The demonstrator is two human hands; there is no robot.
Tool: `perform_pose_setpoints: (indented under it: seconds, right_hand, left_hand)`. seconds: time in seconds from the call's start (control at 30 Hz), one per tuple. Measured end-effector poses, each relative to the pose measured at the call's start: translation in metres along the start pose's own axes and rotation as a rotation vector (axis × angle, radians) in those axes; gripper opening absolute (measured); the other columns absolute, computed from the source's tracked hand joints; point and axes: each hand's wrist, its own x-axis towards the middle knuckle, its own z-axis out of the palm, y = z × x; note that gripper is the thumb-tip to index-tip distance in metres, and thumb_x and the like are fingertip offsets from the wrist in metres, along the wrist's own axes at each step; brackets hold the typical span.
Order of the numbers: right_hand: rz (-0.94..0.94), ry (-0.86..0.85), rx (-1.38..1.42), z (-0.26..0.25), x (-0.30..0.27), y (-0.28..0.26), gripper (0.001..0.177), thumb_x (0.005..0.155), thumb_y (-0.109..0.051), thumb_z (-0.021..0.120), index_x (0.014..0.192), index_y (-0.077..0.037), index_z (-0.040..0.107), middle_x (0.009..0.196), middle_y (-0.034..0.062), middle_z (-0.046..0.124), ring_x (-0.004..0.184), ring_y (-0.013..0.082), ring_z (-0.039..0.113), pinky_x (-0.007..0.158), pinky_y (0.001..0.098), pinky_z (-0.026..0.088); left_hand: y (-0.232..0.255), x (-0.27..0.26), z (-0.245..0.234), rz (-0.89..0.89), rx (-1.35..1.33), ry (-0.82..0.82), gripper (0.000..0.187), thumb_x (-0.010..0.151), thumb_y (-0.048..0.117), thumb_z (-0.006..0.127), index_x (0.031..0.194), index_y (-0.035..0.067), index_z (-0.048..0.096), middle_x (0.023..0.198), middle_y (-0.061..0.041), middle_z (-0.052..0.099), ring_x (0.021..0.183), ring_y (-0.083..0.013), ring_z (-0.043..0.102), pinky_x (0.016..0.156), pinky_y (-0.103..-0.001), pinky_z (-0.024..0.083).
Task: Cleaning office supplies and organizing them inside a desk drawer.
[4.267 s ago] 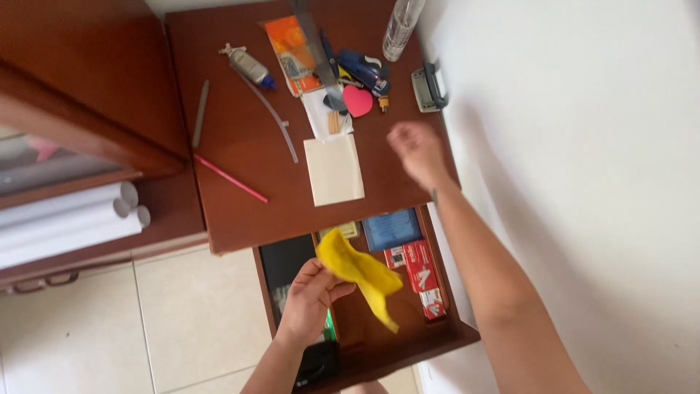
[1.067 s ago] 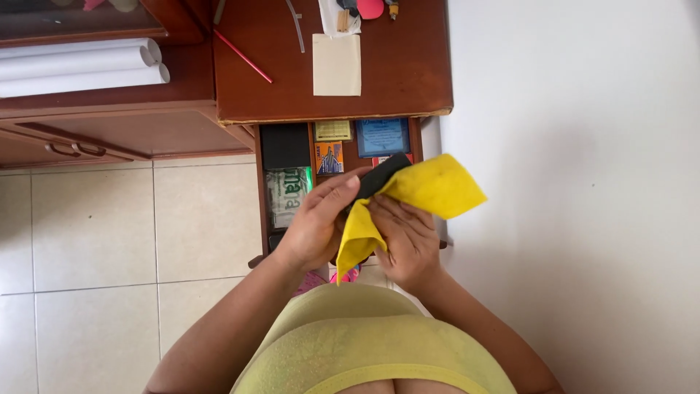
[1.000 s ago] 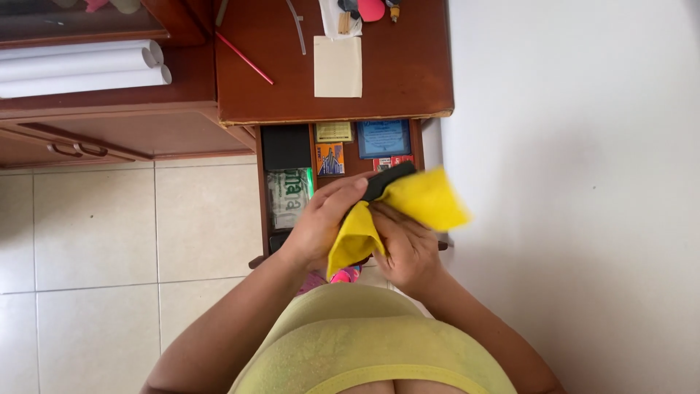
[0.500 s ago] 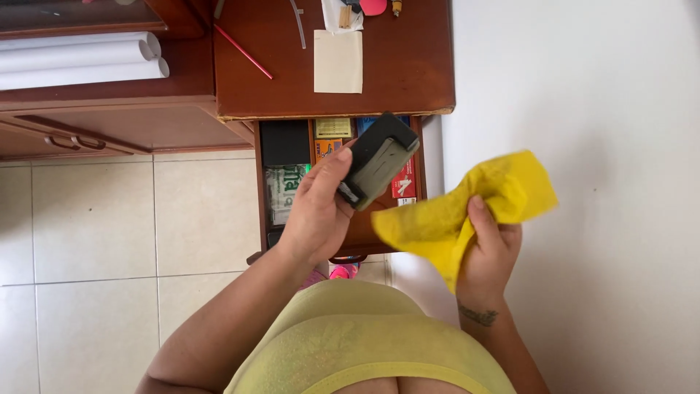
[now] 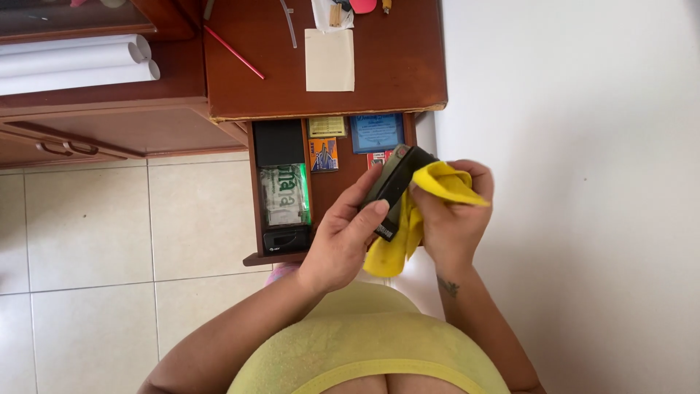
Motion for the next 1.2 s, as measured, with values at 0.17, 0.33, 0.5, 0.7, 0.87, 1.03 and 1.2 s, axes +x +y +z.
perform_pose_setpoints:
  seconds: [0.17,0.33,0.5,0.7,0.87,1.03,1.2]
  right_hand:
    - [0.014,-0.078,-0.183,-0.015,0.008,-0.006,0.043,0.089,0.003,0.079,0.127,0.002,0.061,0.118,0.0118,0.068,0.103,0.0158,0.068,0.092,0.0306,0.059]
    - [0.042,-0.353,-0.103,-0.074,0.022,-0.005,0.041,0.088,-0.001,0.077,0.128,0.003,0.068,0.12,0.014,0.074,0.104,0.0179,0.072,0.095,0.0313,0.06]
    - [-0.444,-0.383,-0.402,-0.05,0.001,-0.025,0.052,0.102,-0.033,0.055,0.143,-0.001,0.056,0.142,0.0128,0.056,0.131,0.0267,0.05,0.114,0.0494,0.032]
    - [-0.709,-0.599,-0.921,-0.008,-0.001,-0.022,0.053,0.107,-0.042,0.043,0.149,-0.013,0.056,0.163,0.009,0.043,0.158,0.0377,0.025,0.129,0.0623,0.0]
    - [-0.298,-0.468,-0.533,-0.031,0.016,0.016,0.052,0.112,-0.043,0.047,0.144,-0.003,0.057,0.148,0.0148,0.057,0.135,0.03,0.056,0.112,0.0466,0.043]
    - [0.04,-0.308,0.066,-0.037,0.02,0.033,0.054,0.112,-0.043,0.048,0.14,0.001,0.059,0.133,0.0162,0.067,0.118,0.0244,0.068,0.103,0.0386,0.057]
    - [0.23,-0.226,0.365,-0.031,0.027,-0.005,0.057,0.106,-0.042,0.05,0.141,0.004,0.05,0.137,0.0176,0.06,0.121,0.0257,0.066,0.105,0.043,0.056]
  left_hand:
    - [0.007,-0.005,-0.011,0.033,0.178,-0.042,0.065,0.106,0.016,0.06,0.163,0.001,0.033,0.147,-0.009,0.057,0.127,-0.0136,0.056,0.11,-0.032,0.047]
    - [0.024,-0.005,-0.018,-0.016,0.198,-0.085,0.065,0.104,0.017,0.062,0.161,-0.002,0.036,0.146,-0.013,0.06,0.13,-0.0173,0.058,0.112,-0.033,0.048]
    - [0.033,-0.005,-0.005,-0.032,0.334,-0.15,0.096,0.085,0.003,0.077,0.163,0.005,0.02,0.145,-0.012,0.053,0.129,-0.0184,0.054,0.108,-0.037,0.047]
    - [0.008,-0.006,-0.027,-0.05,0.518,-0.197,0.086,0.085,0.004,0.079,0.157,-0.002,0.034,0.147,-0.015,0.058,0.136,-0.0238,0.06,0.113,-0.035,0.053]
    - [0.025,-0.013,-0.007,0.183,0.823,-0.242,0.092,0.082,-0.002,0.08,0.16,-0.002,0.031,0.153,-0.015,0.048,0.14,-0.0233,0.052,0.117,-0.033,0.043]
    - [0.034,-0.01,-0.005,0.074,0.629,-0.232,0.088,0.084,-0.002,0.075,0.161,0.0,0.033,0.149,-0.016,0.05,0.134,-0.0237,0.056,0.113,-0.035,0.049]
    - [0.052,-0.006,0.001,0.242,0.959,-0.28,0.093,0.082,-0.009,0.072,0.162,0.007,0.027,0.157,-0.018,0.049,0.145,-0.0294,0.053,0.115,-0.035,0.048]
